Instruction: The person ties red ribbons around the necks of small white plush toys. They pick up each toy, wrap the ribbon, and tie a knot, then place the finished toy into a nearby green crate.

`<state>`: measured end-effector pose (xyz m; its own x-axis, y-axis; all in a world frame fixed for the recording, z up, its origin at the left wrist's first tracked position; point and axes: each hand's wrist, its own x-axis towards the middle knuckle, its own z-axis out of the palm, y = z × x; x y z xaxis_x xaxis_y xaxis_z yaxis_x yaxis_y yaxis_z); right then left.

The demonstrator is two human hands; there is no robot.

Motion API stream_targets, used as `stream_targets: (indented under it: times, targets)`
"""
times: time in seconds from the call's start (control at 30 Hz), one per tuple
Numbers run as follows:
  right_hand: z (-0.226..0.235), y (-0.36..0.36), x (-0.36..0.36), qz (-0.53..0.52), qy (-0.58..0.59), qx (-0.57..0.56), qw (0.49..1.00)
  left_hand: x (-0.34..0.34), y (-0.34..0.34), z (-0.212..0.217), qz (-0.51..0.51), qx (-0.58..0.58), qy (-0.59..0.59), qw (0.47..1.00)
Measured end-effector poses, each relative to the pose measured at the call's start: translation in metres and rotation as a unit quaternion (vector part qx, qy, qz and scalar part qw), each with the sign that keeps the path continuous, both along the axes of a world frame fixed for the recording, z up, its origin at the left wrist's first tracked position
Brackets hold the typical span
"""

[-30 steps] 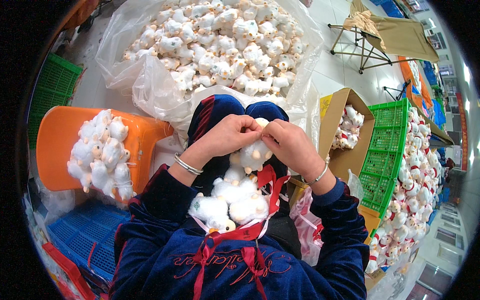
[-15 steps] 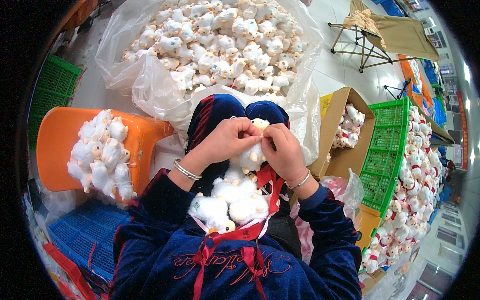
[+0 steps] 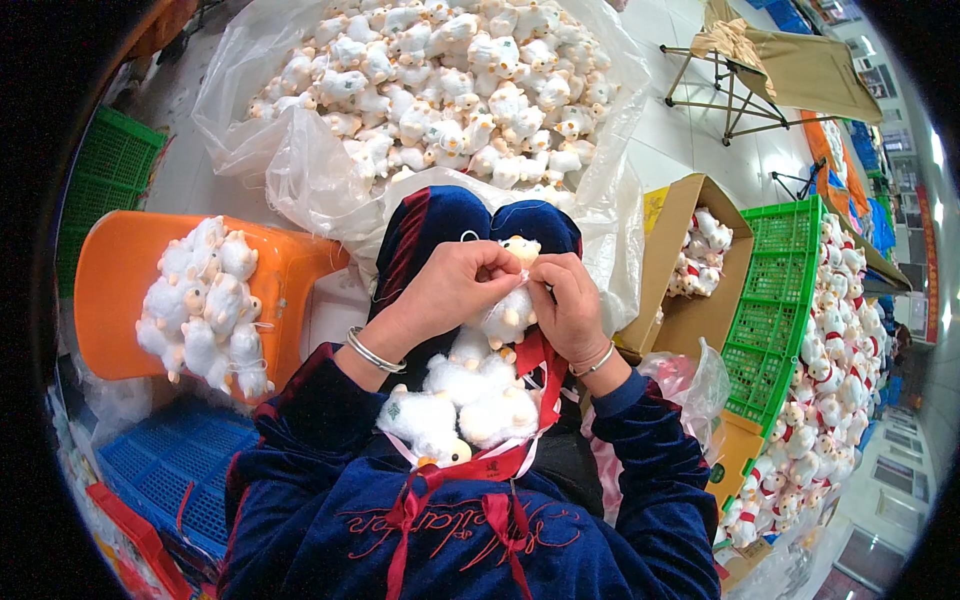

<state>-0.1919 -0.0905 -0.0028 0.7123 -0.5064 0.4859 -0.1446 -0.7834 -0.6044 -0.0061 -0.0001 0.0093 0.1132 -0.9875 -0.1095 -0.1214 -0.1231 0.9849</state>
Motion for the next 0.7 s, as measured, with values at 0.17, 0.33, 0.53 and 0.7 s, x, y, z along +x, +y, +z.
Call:
stream_targets:
  times: [0.17, 0.33, 0.53, 0.7]
  targets:
    - [0.005, -0.001, 0.001, 0.007, 0.011, 0.006, 1.0, -0.002, 0.0, -0.008, 0.006, -0.035, 0.022, 0.999]
    - [0.009, -0.003, 0.0, 0.012, 0.019, -0.002, 1.0, -0.001, 0.001, -0.009, 0.007, -0.045, 0.023, 0.999]
    - [0.01, -0.004, -0.003, 0.001, 0.028, -0.01, 1.0, -0.002, 0.0, 0.003, 0.021, -0.026, 0.018, 0.999]
    - [0.014, -0.004, 0.0, 0.013, 0.031, -0.01, 0.999, -0.002, 0.0, 0.001, 0.023, -0.04, 0.015, 0.999]
